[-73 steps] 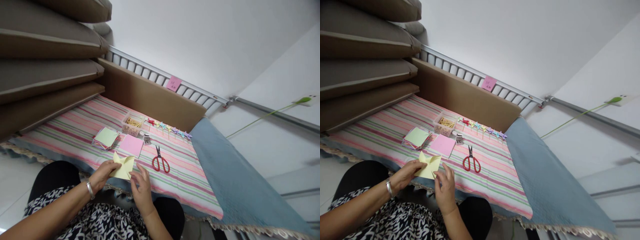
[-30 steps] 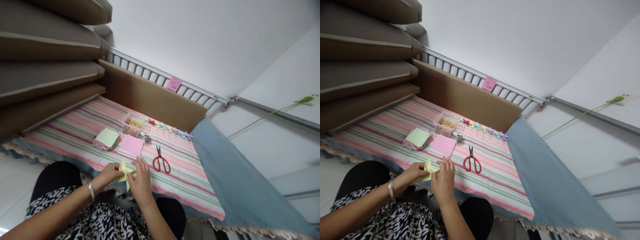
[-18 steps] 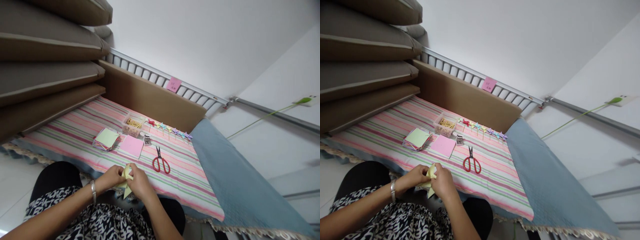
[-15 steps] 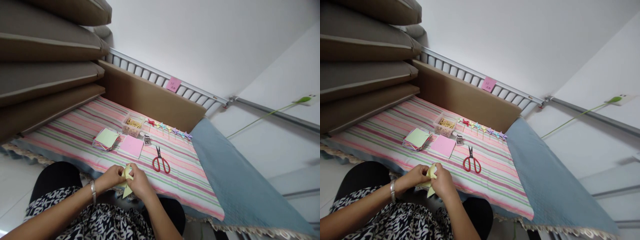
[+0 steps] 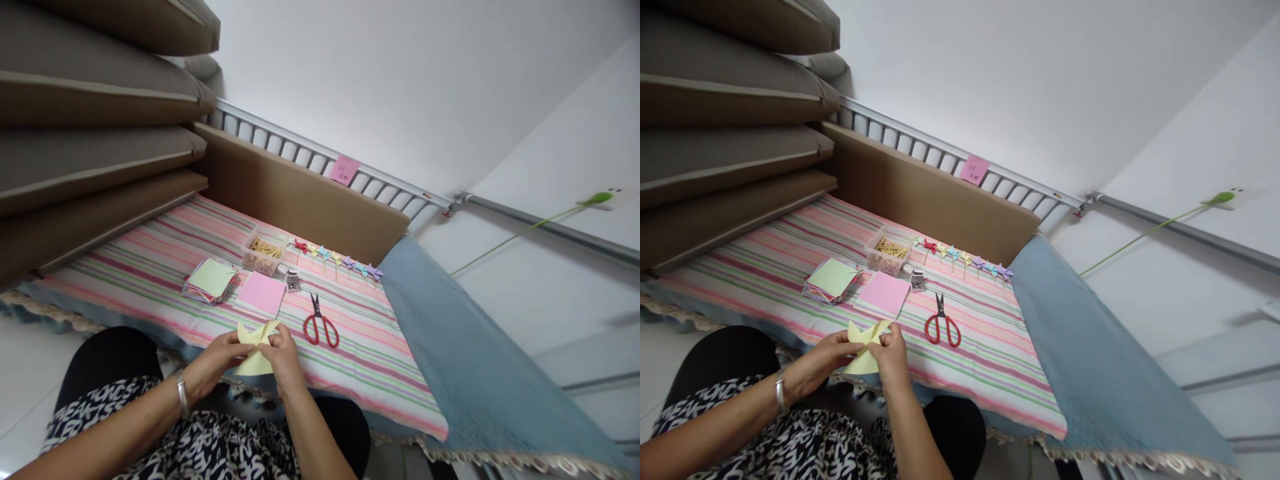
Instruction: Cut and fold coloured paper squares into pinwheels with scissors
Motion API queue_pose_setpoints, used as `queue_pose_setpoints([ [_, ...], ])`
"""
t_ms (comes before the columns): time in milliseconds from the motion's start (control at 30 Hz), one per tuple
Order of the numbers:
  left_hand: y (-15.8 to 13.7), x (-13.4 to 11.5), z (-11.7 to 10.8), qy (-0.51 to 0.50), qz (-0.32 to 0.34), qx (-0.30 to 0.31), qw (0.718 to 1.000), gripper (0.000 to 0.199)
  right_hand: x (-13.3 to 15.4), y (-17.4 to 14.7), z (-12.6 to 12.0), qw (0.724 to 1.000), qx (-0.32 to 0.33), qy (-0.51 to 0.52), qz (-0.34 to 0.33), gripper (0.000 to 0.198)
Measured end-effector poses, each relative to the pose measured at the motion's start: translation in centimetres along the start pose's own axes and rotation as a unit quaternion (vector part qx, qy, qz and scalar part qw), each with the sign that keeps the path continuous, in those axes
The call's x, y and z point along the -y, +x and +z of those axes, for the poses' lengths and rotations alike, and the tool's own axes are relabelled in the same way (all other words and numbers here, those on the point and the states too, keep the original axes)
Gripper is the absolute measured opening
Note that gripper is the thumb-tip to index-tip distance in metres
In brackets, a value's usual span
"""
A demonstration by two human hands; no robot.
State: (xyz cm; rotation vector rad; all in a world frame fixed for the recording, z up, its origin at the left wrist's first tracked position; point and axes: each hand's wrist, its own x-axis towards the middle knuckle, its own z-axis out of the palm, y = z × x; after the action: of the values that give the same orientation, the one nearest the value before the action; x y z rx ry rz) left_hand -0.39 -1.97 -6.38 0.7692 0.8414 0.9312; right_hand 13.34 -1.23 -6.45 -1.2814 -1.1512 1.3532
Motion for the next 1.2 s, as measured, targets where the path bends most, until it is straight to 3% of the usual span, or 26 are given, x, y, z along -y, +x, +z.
queue_pose_setpoints([
  [233,1.1,1.0,0.1,-0.022,0.004,-0.032,0.999,0.028,0.0,-0.2,0.2,0.998,0.011,0.055,0.009,0.036],
  [400,1.4,1.4,-0.3,0.008,0.016,-0.090,0.996,0.024,-0.6,0.0,0.3,0.998,0.014,0.056,0.016,0.039],
  [600,1.8,0.3,-1.2,0.005,0.004,-0.135,0.991,0.015,-1.9,-0.4,-0.3,1.000,0.012,0.000,-0.020,0.054],
  [767,1.9,0.0,-1.4,0.003,0.001,-0.141,0.990,0.012,-1.8,-1.3,-0.5,0.999,-0.012,-0.029,-0.040,0.043],
  [1000,1.9,0.0,-1.4,0.018,0.003,-0.148,0.989,0.011,-0.8,-2.3,-0.2,0.994,0.030,-0.090,-0.063,0.043],
  [1200,2.0,-0.3,-1.5,0.011,0.003,-0.137,0.991,0.013,-0.9,-2.6,-0.9,0.968,0.006,-0.212,-0.137,0.035],
])
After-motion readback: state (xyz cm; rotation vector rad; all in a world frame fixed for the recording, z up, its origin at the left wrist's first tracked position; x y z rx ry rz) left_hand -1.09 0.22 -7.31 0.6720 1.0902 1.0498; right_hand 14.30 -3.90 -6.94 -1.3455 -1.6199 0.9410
